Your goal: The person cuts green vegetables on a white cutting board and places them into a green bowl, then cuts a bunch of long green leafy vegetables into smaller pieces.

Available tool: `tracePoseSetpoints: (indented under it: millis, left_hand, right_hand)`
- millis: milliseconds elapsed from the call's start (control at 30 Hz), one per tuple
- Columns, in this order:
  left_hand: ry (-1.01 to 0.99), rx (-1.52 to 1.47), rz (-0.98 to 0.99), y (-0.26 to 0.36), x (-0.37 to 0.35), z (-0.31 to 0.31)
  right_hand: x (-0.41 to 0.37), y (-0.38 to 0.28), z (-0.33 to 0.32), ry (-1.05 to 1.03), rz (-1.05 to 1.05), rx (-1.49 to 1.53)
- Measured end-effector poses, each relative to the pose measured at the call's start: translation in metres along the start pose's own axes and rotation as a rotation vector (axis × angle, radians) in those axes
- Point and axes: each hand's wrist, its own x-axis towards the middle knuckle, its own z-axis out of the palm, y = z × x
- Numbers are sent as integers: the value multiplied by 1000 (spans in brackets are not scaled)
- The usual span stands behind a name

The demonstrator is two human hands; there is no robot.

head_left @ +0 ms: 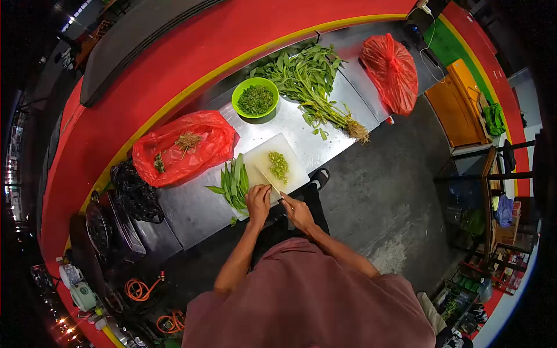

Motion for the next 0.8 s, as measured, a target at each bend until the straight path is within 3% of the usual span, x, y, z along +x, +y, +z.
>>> tracePoseSetpoints:
  millis: [533,600,800]
  left_hand:
    - [-2,16,37,-2,0,0]
    - [-9,11,31,-1,0,-2]
    - [2,6,15,2,2,-2]
  right_hand:
    - [9,1,5,-15,22,30]
    - [13,3,10,53,-98,43]
    - [17,-6,3,-14,-24,-44]
